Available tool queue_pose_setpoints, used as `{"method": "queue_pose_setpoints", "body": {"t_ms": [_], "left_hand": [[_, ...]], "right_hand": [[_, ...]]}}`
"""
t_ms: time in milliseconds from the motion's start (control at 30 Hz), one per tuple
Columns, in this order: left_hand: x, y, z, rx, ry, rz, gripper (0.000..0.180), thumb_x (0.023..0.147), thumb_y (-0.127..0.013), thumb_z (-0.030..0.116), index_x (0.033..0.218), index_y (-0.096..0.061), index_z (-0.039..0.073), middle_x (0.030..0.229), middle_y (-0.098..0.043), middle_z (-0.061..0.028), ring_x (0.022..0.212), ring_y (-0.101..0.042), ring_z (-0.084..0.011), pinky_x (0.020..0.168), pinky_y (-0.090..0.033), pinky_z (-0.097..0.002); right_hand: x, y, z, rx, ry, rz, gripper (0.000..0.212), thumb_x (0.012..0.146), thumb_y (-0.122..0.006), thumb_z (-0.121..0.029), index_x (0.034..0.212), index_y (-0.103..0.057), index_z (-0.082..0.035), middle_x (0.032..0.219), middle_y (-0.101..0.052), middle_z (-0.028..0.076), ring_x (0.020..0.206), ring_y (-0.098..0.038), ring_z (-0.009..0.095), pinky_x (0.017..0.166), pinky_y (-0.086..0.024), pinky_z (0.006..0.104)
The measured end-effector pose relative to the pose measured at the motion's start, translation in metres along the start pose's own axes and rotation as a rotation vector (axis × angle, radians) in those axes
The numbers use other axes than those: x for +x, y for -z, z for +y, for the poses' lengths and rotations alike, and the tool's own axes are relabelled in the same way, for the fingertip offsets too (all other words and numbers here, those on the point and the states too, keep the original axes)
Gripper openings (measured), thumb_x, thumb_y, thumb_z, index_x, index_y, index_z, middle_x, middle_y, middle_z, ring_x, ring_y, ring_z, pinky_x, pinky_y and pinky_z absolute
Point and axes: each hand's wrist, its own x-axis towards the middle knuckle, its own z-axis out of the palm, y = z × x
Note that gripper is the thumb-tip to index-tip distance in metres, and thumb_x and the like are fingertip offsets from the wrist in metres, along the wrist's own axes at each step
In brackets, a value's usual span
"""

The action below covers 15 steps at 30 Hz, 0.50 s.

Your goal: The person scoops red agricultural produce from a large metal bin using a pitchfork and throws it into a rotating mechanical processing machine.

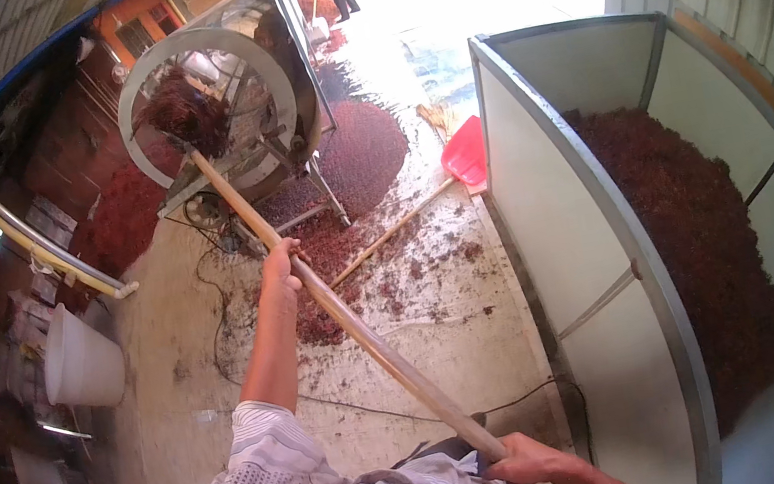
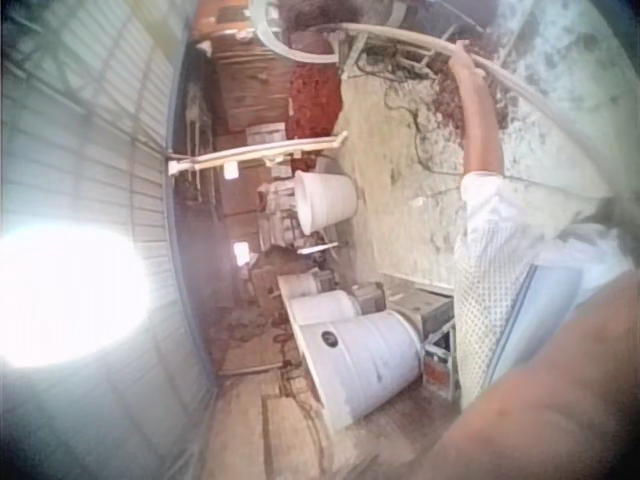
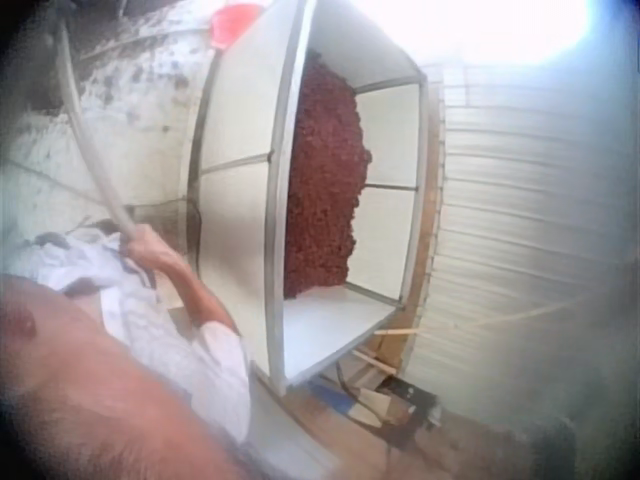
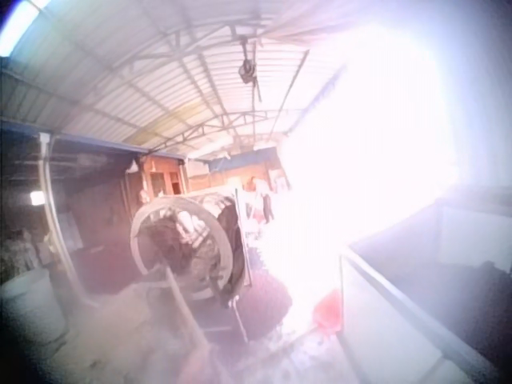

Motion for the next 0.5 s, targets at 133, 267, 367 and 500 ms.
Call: {"method": "queue_pose_setpoints", "body": {"t_ms": [133, 267, 367, 500], "left_hand": [[-0.019, 0.000, -0.001, -0.059, 0.058, -0.026, 0.016, 0.077, -0.058, 0.014, 0.070, -0.047, 0.005, 0.058, -0.045, -0.0074, 0.050, -0.049, -0.0212, 0.052, -0.047, -0.0365], [-0.037, 0.016, 0.004, -0.303, 0.097, -0.068, 0.019, 0.078, -0.058, 0.017, 0.069, -0.045, 0.007, 0.058, -0.045, -0.0062, 0.049, -0.047, -0.0181, 0.050, -0.047, -0.0366], [-0.010, 0.061, 0.024, -0.405, 0.090, -0.089, 0.021, 0.079, -0.058, 0.019, 0.067, -0.043, 0.010, 0.054, -0.044, -0.0038, 0.046, -0.046, -0.0171, 0.050, -0.047, -0.0359], [0.006, 0.106, -0.057, -0.158, 0.125, -0.038, 0.026, 0.075, -0.061, 0.023, 0.060, -0.041, 0.016, 0.047, -0.038, -0.0008, 0.041, -0.041, -0.0164, 0.042, -0.041, -0.0331]], "right_hand": [[-0.013, 0.009, 0.016, 0.255, -0.082, -0.213, 0.015, 0.070, -0.067, -0.014, 0.072, -0.054, -0.007, 0.054, -0.045, -0.001, 0.043, -0.040, 0.008, 0.037, -0.026, 0.0255], [-0.052, 0.018, 0.080, 0.116, -0.208, -0.139, 0.018, 0.066, -0.070, -0.016, 0.075, -0.057, -0.006, 0.054, -0.048, 0.001, 0.046, -0.044, 0.011, 0.042, -0.032, 0.0271], [-0.089, 0.013, 0.132, -0.095, -0.297, 0.048, 0.025, 0.068, -0.071, -0.024, 0.084, -0.064, -0.007, 0.064, -0.060, 0.007, 0.057, -0.057, 0.021, 0.054, -0.044, 0.0356], [-0.114, -0.031, 0.212, -0.253, -0.124, 0.651, 0.028, 0.066, -0.073, -0.027, 0.087, -0.067, -0.010, 0.070, -0.065, 0.012, 0.067, -0.063, 0.028, 0.062, -0.048, 0.0408]]}}
